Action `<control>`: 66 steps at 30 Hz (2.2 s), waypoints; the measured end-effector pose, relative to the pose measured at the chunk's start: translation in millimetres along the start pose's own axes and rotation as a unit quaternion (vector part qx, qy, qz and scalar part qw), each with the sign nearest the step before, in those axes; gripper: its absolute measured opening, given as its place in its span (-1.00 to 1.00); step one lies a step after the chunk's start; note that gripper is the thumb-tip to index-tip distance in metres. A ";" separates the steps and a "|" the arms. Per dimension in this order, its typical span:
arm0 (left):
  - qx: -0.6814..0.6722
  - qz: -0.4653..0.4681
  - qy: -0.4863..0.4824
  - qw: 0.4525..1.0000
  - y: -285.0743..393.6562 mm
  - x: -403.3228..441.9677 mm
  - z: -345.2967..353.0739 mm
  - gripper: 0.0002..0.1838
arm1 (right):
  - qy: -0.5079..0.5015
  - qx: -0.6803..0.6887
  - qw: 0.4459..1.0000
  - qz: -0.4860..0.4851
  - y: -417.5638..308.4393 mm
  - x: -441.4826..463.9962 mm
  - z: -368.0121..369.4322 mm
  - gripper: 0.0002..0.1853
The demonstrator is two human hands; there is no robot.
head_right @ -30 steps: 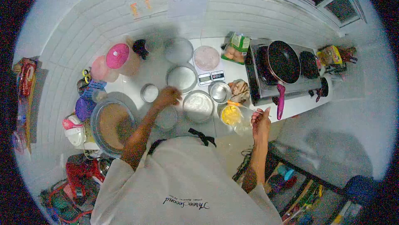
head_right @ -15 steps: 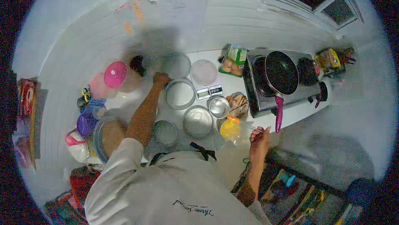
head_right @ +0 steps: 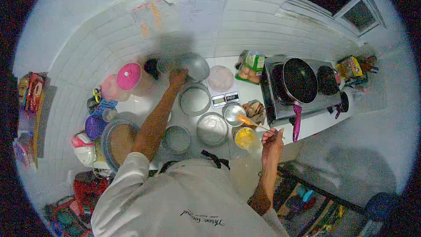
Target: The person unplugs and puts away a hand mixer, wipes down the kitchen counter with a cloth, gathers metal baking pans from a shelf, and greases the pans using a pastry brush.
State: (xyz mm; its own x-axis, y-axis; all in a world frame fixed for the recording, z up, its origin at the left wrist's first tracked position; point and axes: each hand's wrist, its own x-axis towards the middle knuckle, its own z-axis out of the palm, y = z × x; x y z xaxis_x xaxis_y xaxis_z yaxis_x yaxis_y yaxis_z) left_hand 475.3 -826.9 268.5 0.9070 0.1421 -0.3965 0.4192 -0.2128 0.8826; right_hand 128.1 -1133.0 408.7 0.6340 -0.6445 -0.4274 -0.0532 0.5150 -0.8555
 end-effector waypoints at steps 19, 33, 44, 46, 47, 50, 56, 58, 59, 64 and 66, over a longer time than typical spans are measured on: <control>-0.319 0.079 -0.244 0.912 60.1 -252.7 -60.5 -0.52 | -0.257 -0.326 0.854 -0.313 -35.3 -69.7 171.7 -0.66; -0.333 0.122 -0.240 0.904 67.1 -270.6 -79.4 -0.45 | -0.357 -0.468 0.679 -0.439 -70.1 -116.7 168.0 -0.74; -0.318 0.166 -0.233 0.904 68.7 -266.4 -88.0 -0.45 | -0.346 -0.516 0.618 -0.482 -86.4 -120.4 166.3 -0.69; -0.327 0.161 -0.259 0.894 63.9 -266.5 -88.2 -0.45 | -0.287 -0.485 0.686 -0.460 -102.1 -117.5 177.2 -0.70; -0.330 0.159 -0.274 0.889 63.2 -266.5 -87.3 -0.45 | -0.254 -0.468 0.718 -0.448 -105.7 -114.9 183.1 -0.71; -0.286 0.152 -0.301 0.897 61.6 -266.1 -87.9 -0.40 | -0.361 -0.442 0.693 -0.441 -89.5 -120.4 193.2 -0.72; -0.297 0.160 -0.321 0.885 64.3 -264.0 -103.4 -0.47 | -0.476 -0.517 0.645 -0.299 -112.4 -132.3 193.8 -0.73; -0.281 0.176 -0.333 0.883 67.4 -266.4 -102.2 -0.45 | -0.446 -0.459 0.632 -0.437 -110.1 -124.0 204.3 -0.73; -0.272 0.184 -0.341 0.881 70.2 -268.2 -101.9 -0.44 | -0.425 -0.426 0.621 -0.503 -108.9 -121.3 209.0 -0.73; -0.268 0.204 -0.347 0.876 74.4 -269.3 -106.2 -0.40 | -0.484 -0.500 0.569 -0.438 -108.4 -132.8 198.0 -0.78; -0.270 0.214 -0.349 0.871 68.4 -265.2 -108.9 -0.40 | -0.492 -0.497 0.558 -0.447 -107.7 -133.0 197.8 -0.78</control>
State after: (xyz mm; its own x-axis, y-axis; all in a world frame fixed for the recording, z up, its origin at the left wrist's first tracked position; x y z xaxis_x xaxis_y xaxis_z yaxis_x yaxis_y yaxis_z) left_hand 259.0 -773.9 461.5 0.8582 -0.5018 0.1083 0.1269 0.4117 0.9025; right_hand 202.2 -991.0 615.6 0.8404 0.4814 0.2489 0.5322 -0.6465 -0.5467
